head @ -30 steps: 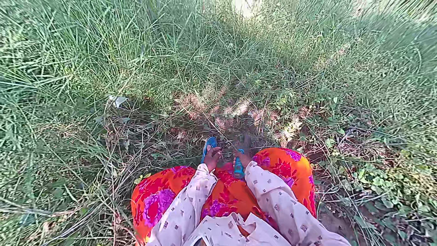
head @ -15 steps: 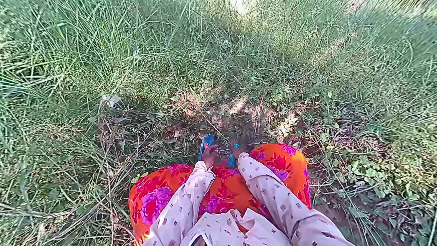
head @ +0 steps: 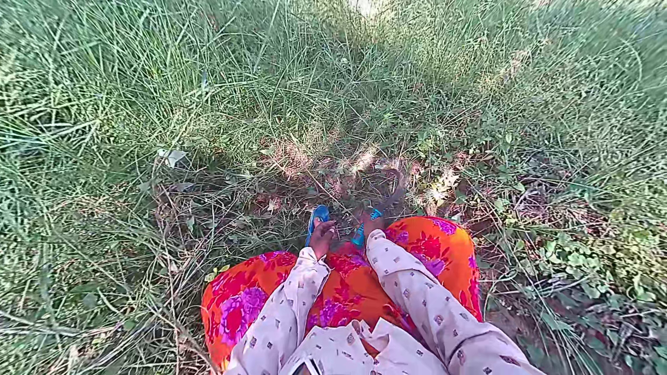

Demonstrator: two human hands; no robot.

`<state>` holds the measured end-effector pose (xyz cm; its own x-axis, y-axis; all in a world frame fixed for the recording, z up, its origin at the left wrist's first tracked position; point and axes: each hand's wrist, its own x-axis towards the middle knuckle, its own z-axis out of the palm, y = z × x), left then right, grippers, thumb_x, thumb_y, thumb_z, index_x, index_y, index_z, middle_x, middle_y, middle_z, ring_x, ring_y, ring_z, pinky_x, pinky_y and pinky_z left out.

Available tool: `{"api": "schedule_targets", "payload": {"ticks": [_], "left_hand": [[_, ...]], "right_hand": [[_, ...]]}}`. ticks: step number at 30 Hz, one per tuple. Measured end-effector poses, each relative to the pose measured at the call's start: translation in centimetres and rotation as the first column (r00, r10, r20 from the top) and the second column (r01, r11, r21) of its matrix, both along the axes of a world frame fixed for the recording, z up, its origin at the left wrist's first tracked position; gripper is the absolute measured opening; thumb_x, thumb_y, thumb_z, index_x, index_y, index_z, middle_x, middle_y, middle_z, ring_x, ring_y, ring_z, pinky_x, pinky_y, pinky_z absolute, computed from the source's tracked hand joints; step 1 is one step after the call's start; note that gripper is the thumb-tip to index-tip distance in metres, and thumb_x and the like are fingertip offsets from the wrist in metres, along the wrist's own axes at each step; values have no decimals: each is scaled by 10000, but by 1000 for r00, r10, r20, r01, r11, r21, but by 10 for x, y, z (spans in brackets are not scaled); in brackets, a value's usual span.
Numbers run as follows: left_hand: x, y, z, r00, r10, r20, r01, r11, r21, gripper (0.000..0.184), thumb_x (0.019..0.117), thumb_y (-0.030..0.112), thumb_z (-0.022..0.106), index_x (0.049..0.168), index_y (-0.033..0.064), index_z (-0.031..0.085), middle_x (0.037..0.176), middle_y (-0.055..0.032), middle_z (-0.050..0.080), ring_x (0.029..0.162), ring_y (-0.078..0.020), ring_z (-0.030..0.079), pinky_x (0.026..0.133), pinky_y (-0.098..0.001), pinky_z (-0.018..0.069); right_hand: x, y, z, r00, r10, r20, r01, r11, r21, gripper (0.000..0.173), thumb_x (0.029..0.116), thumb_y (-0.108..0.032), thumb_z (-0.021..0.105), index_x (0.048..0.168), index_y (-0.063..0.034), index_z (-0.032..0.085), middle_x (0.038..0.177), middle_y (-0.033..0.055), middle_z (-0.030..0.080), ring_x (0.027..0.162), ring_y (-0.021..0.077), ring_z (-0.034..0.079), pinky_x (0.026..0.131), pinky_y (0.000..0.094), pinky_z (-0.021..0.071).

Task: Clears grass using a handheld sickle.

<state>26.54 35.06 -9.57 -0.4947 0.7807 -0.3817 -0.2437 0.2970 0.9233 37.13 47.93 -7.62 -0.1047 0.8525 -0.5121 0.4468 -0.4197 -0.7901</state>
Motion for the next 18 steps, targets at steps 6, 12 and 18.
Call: {"api": "schedule_targets", "payload": {"ticks": [6, 12, 18], "left_hand": [[-2, 1, -4, 1000, 10, -4, -10, 1000, 24, 396, 1070, 30, 451, 1458, -46, 434, 1387, -225, 530, 1052, -191, 615, 877, -316, 521], [-2, 0, -4, 1000, 10, 18, -10, 1000, 8, 405, 1070, 29, 451, 1467, -42, 423, 1397, -229, 520, 1075, -206, 608, 888, -328, 517], [0, 1, -3, 1000, 24, 12, -24, 1000, 6, 388, 1071, 29, 451, 1453, -40, 438, 1386, -222, 523, 1054, -199, 609, 881, -325, 517]], "right_hand": [[3, -21, 10, 969, 32, -247, -82, 977, -195, 243, 1101, -172, 464, 1206, 42, 515, 837, 98, 565, 629, 159, 578, 610, 302, 531], [5, -9, 6, 953, -170, -251, 160, 985, -63, 312, 1087, -170, 526, 1294, 62, 496, 899, 135, 601, 702, 181, 619, 676, 328, 546], [-2, -11, -1, 977, 186, -106, -205, 954, -218, 324, 1097, -214, 487, 1306, 32, 516, 932, 108, 600, 731, 164, 601, 708, 317, 526]]}}
